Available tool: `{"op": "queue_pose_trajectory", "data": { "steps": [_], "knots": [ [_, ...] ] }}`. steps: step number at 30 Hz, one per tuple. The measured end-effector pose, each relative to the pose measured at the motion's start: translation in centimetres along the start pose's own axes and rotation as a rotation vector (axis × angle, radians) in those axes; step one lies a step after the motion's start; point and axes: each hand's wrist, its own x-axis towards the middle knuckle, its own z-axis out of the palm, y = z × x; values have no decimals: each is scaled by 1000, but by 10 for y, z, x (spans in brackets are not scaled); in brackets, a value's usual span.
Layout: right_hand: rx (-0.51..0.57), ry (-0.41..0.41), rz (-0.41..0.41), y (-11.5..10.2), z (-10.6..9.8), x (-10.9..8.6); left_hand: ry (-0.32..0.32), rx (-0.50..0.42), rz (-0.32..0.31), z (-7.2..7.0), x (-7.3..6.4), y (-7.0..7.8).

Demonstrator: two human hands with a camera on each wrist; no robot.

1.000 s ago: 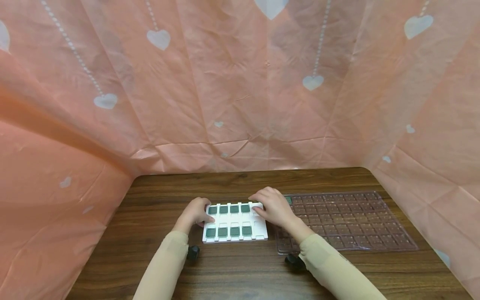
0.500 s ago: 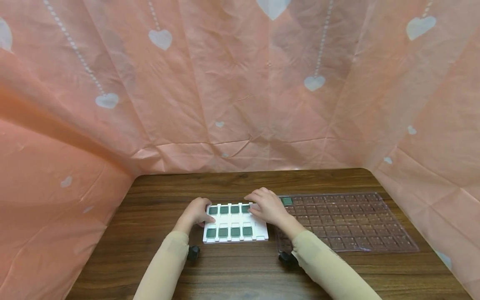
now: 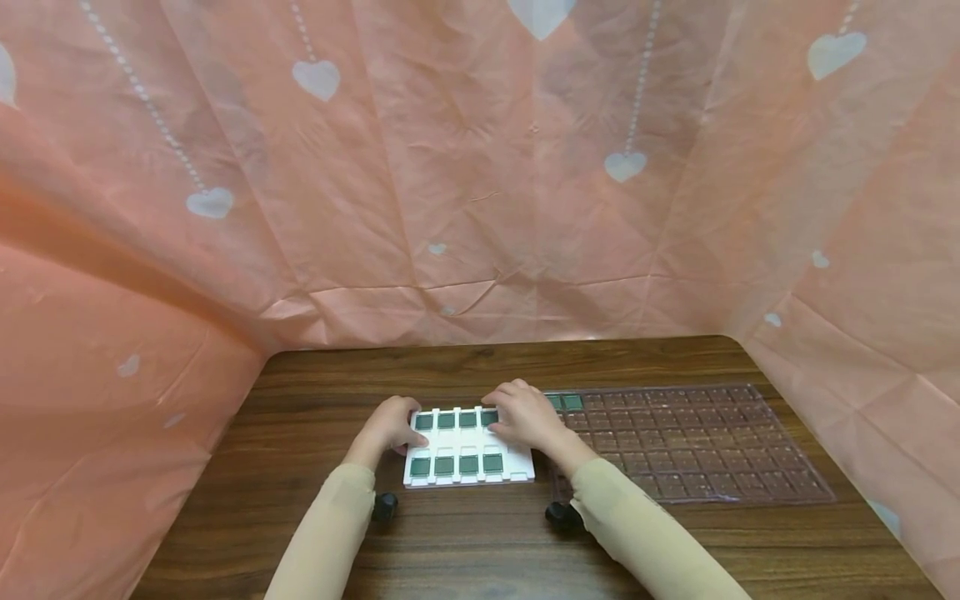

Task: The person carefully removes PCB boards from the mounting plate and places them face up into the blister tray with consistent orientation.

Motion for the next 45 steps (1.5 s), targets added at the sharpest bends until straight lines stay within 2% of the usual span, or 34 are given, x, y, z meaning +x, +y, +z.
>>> {"op": "queue_pose_trajectory", "data": {
  "steps": [9,19,31,45],
  "knots": [
    [-21,-27,7,-1,4,2,4,8,2,0,1,0],
    [-35,-22,8,-1,10,4,6,7,4,1,1,0],
    [-30,-63,47,-4,11,7,8,33,23,0,-3,1],
    [-30,-87,66,-6,10,9,6,30,27,-1,-1,0]
  ]
}}
